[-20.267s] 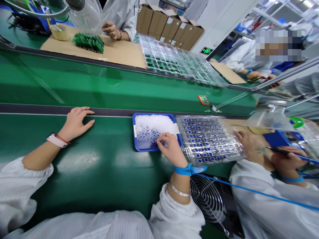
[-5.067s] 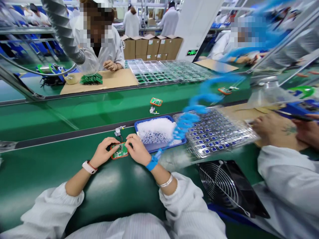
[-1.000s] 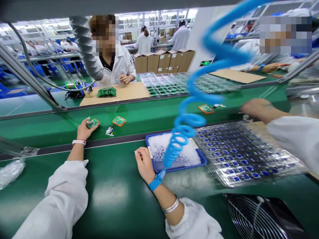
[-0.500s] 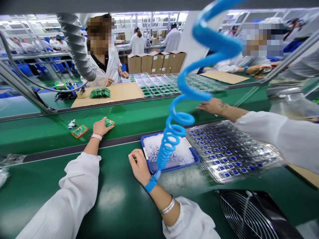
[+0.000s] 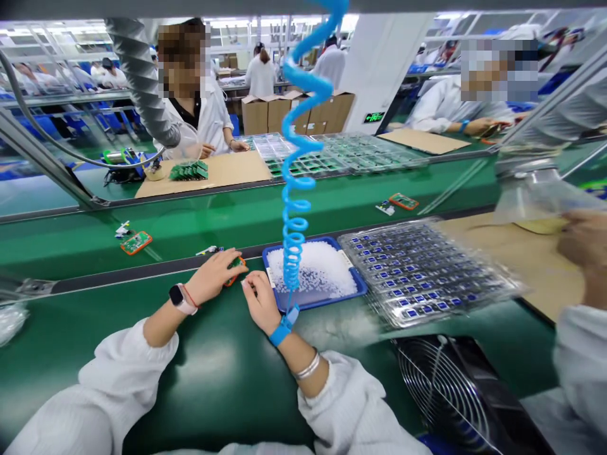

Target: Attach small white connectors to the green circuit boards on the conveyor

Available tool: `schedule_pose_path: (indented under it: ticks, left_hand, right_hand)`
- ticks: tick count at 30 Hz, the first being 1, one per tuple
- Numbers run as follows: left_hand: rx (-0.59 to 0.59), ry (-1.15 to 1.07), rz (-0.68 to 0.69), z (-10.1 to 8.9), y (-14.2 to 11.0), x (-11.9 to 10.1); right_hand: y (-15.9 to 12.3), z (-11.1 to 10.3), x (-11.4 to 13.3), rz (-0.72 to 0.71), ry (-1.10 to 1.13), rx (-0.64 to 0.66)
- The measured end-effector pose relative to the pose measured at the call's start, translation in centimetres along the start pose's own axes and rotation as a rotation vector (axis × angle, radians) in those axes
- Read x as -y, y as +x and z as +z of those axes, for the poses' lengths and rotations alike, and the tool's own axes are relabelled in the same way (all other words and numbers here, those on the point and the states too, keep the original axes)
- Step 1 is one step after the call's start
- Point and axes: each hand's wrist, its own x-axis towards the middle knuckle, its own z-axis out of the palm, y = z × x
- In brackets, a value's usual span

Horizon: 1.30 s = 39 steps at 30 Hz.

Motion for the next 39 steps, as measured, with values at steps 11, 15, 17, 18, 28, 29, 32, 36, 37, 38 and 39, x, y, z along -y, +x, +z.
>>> schedule_pose_path:
  ticks: [11, 15, 17, 18, 28, 29, 32, 36, 37, 38, 39]
  left_hand:
    - [0.218, -0.070, -0.049, 0.1, -5.1, -3.4]
    - [0.233, -0.360, -0.011, -0.6, -6.5, -2.6]
    - [0.132, -0.459, -0.052, -0.5, -7.0, -2.8]
    - [0.057, -0.464, -0.112, -0.4, -7.2, -3.1]
    - [-0.068, -0.338, -0.354, 2.2, -7.9, -3.1]
    - [-0.067, -0.358, -0.333, 2.1, -7.9, -3.0]
    - [-0.044, -0.417, -0.272, 1.8, -7.7, -3.1]
    - [0.008, -0.496, -0.214, 1.3, -7.7, -3.7]
    - [0.012, -0.508, -0.216, 1.2, -7.7, -3.8]
    - [0.008, -0.521, -0.226, 1.2, -7.6, -3.9]
    - [-0.006, -0.538, -0.243, 1.2, -7.5, -3.9]
  right_hand:
    - [2.1, -12.8, 1.0, -0.119, -0.424, -0.321]
    - [0.4, -17.5, -1.8, 0.047, -0.760, -0.068]
    - [-0.4, -17.7, -2.5, 0.091, -0.809, 0.043]
    - [-0.7, -17.4, -2.7, 0.095, -0.817, 0.079]
    - [-0.2, -15.3, -3.7, 0.137, -0.862, 0.086]
    - [-0.2, -15.2, -3.8, 0.138, -0.866, 0.090]
    - [-0.3, -15.1, -4.1, 0.127, -0.872, 0.125]
    - [-0.5, -15.3, -4.3, 0.098, -0.882, 0.155]
    - [-0.5, -15.5, -4.2, 0.088, -0.883, 0.155]
    - [-0.4, -15.5, -4.0, 0.076, -0.880, 0.150]
    - [-0.3, -15.4, -3.7, 0.058, -0.867, 0.139]
